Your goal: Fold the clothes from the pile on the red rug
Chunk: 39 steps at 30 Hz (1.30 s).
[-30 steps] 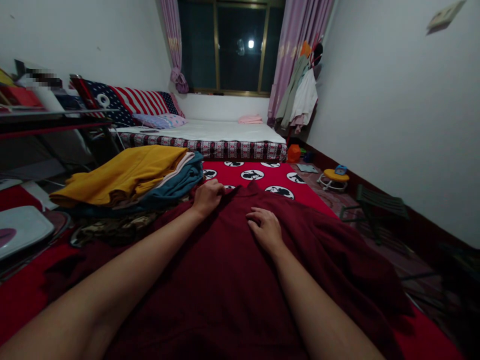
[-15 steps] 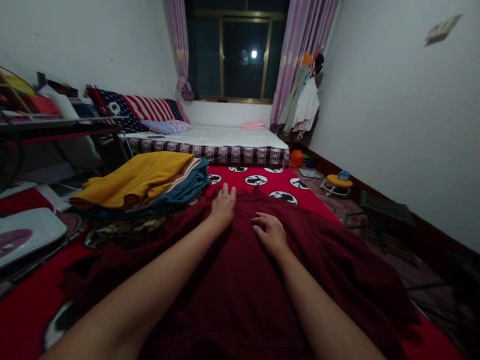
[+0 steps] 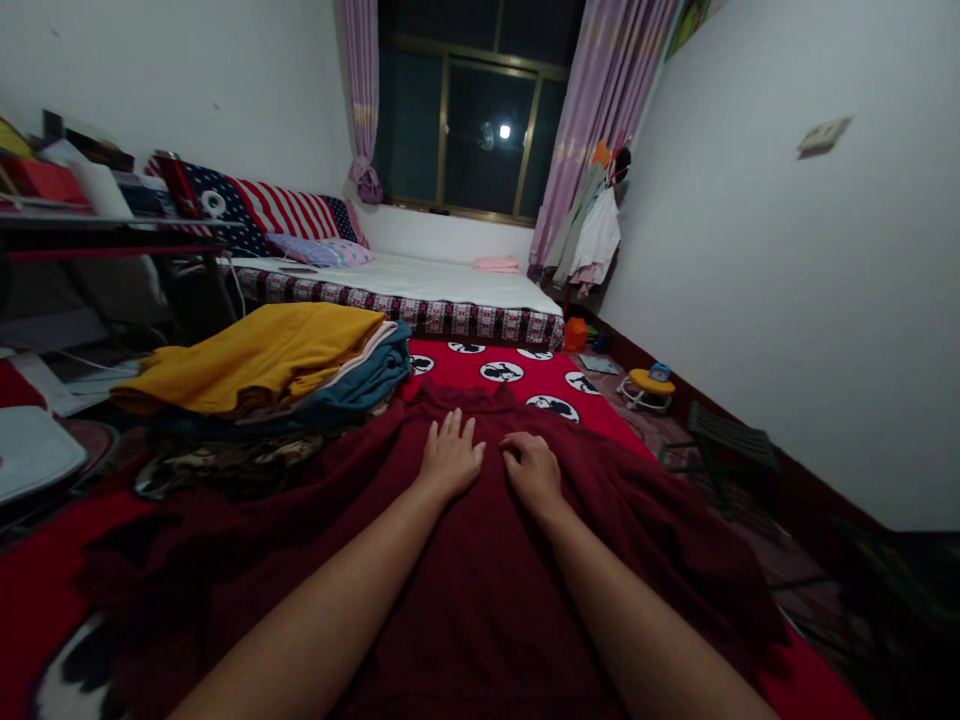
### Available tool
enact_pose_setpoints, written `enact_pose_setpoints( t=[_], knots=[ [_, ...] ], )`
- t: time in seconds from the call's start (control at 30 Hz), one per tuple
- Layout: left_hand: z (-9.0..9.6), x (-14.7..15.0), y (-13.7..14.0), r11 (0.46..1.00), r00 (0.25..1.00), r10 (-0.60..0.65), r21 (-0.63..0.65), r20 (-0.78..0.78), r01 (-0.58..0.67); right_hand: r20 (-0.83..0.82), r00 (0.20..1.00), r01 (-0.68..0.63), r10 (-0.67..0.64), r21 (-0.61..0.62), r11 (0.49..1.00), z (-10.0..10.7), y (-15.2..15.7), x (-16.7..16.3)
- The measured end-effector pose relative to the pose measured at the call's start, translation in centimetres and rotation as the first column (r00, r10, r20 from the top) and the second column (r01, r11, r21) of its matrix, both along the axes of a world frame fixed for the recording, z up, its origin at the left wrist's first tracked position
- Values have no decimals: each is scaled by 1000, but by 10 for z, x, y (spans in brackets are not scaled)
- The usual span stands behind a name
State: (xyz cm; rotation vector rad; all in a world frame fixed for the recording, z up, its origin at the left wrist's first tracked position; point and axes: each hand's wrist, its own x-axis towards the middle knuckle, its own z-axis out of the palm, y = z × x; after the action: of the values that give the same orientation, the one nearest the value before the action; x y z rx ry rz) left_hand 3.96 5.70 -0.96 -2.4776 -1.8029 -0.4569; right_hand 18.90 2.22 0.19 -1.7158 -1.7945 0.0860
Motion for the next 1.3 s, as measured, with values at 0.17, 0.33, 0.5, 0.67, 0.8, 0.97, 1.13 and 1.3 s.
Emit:
enact_pose_setpoints(
  t=[0.17, 0.33, 0.5, 0.67, 0.8, 0.97, 1.13, 1.3],
  knots=[
    [-1, 0, 0, 1000, 1000, -9, -5, 25, 9, 293, 925, 211, -243, 134, 968, 12, 33, 23],
    [-1, 0, 1, 1000, 999, -8, -19, 44, 9, 282, 865, 407, -415, 91, 909, 3, 66, 55],
    [1, 0, 2, 999, 997, -21, -43, 73, 25, 188, 907, 384, -377, 4, 923, 1, 75, 65],
    [4, -4, 6, 987, 987, -121, -97, 101, 131, 83, 888, 449, -453, 65, 891, 5, 71, 65],
    [4, -7, 9, 991, 988, -80, -101, 131, 94, 194, 884, 395, -426, 181, 901, 10, 65, 55],
    [6, -4, 9, 994, 991, 17, -112, 132, -2, 345, 928, -188, 140, 108, 976, 4, 63, 37],
    [9, -15, 16, 991, 993, 33, -131, 116, -17, 362, 930, 7, 68, -201, 980, -7, 70, 31],
    [10, -44, 35, 970, 971, 217, -133, 101, -203, 417, 899, 217, -136, -153, 964, -3, 69, 37]
  ],
)
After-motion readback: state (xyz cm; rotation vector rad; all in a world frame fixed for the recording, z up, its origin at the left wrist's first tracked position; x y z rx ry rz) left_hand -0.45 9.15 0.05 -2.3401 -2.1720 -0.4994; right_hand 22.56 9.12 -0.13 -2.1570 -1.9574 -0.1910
